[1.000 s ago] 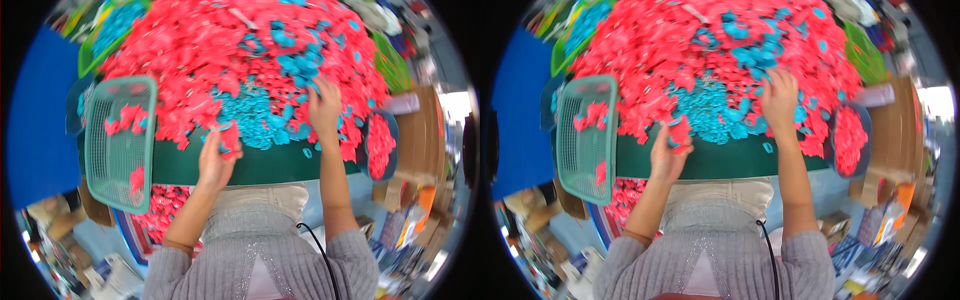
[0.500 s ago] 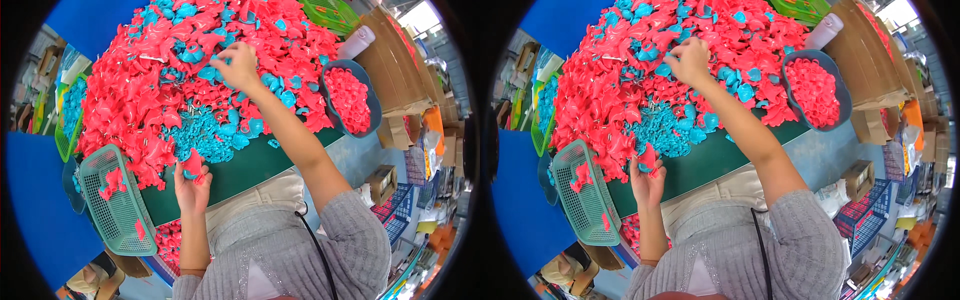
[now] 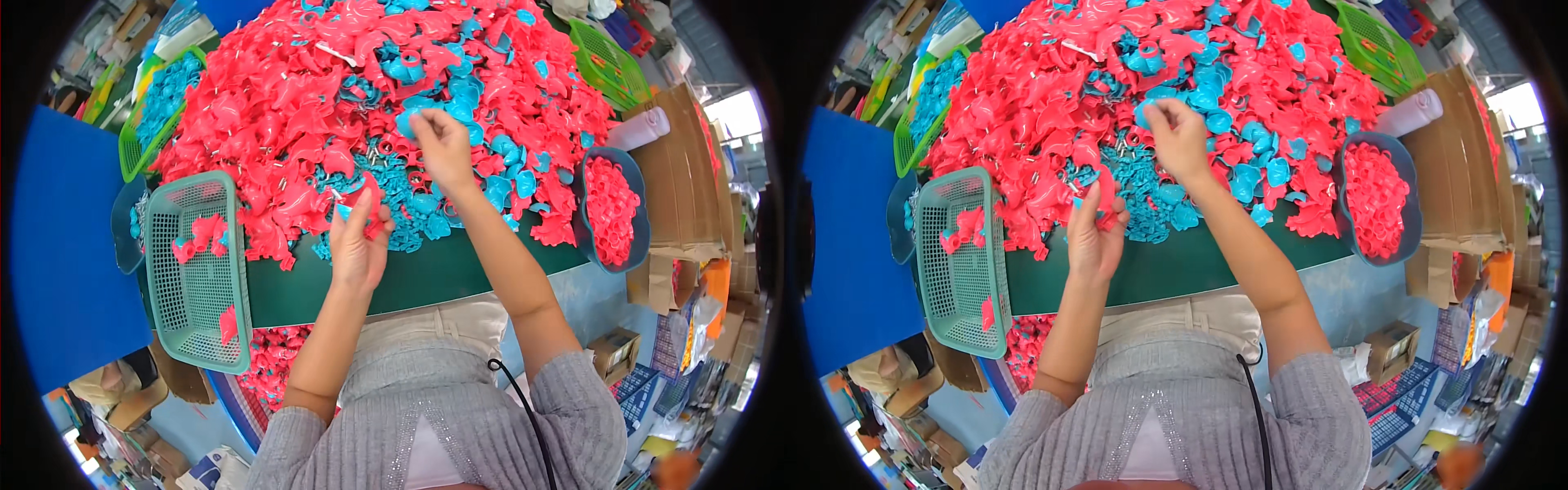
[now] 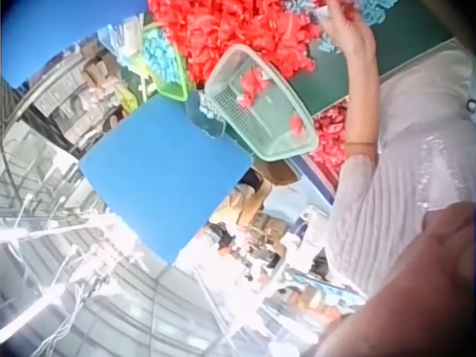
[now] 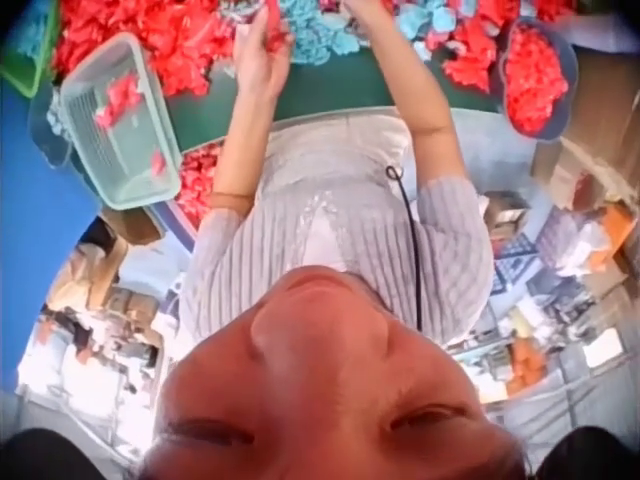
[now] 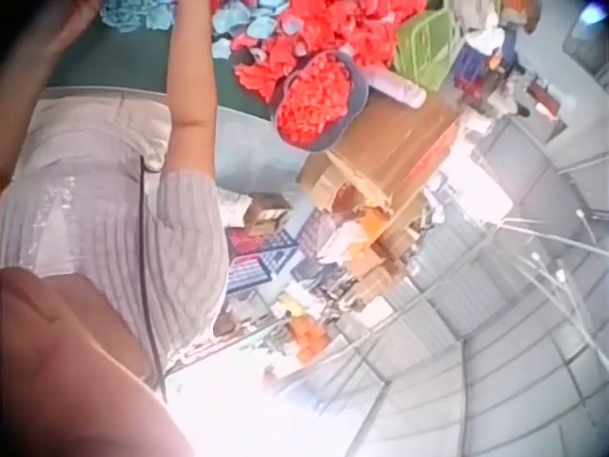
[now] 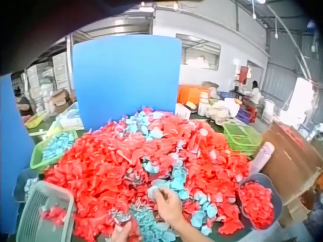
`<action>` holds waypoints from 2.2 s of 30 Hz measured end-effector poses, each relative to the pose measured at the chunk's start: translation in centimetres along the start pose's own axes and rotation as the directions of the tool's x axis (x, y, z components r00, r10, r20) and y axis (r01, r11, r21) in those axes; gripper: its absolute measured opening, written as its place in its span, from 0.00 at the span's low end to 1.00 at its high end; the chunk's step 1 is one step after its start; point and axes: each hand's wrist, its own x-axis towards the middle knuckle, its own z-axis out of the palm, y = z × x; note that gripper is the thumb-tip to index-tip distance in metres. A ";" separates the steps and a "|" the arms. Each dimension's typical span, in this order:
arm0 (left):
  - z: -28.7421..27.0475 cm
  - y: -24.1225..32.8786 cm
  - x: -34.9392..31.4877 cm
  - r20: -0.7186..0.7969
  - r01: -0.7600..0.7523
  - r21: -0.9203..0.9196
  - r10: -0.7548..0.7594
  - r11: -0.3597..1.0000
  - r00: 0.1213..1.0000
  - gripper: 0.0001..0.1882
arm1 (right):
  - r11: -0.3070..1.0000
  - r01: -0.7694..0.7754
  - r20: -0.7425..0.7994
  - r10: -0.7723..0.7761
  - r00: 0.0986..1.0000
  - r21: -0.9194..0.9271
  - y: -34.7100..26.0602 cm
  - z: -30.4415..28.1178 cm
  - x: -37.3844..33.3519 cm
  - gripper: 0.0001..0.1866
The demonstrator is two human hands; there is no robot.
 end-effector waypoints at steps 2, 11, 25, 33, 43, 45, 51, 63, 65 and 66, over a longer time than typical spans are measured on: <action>-0.4 0.0 -0.5 -0.021 0.019 -0.018 -0.019 1.000 1.000 0.12 | 0.920 -0.270 -0.002 0.282 0.959 0.285 -0.5 0.2 0.8 0.08; -3.0 1.0 -0.2 -0.029 0.030 -0.119 -0.034 0.992 0.999 0.14 | 0.541 -0.498 0.223 0.494 0.840 0.678 -1.2 -3.4 3.6 0.17; -1.9 0.7 -0.4 0.021 -0.053 -0.070 0.054 0.996 0.998 0.17 | 0.884 -0.397 0.350 0.301 0.887 0.246 -6.2 -0.9 -5.7 0.11; -1.7 0.5 -0.1 0.010 -0.147 -0.039 0.148 0.988 0.989 0.25 | 0.808 -0.509 0.439 0.357 0.825 0.299 -4.0 0.2 -9.1 0.09; -2.5 1.3 -1.4 0.085 0.007 -0.122 0.004 0.993 0.996 0.21 | 0.998 -0.011 0.381 -0.017 0.925 0.069 -4.5 0.4 -9.9 0.08; -2.8 1.0 -1.4 0.107 -0.004 -0.112 0.016 0.994 0.994 0.21 | 0.993 0.113 0.340 -0.117 0.933 0.033 -4.3 0.9 -10.0 0.07; -3.2 1.0 -1.7 0.069 0.017 -0.133 -0.008 0.991 0.998 0.21 | 0.790 0.327 0.107 -0.320 0.942 -0.519 -3.8 -0.6 -4.5 0.14; -6.8 -0.3 -3.7 -0.049 0.125 -0.005 -0.126 0.992 0.991 0.16 | 0.105 0.111 0.047 -0.477 0.878 -0.988 -2.3 -16.0 1.9 0.19; -6.9 -0.9 -4.0 -0.052 0.150 0.015 -0.149 0.989 0.988 0.16 | 0.078 0.106 0.057 -0.468 0.882 -0.991 -2.6 -18.0 4.3 0.21; -6.8 -1.2 -4.1 -0.062 0.161 0.030 -0.159 0.986 0.985 0.16 | 0.055 0.115 0.077 -0.459 0.885 -0.992 -2.5 -18.7 5.7 0.23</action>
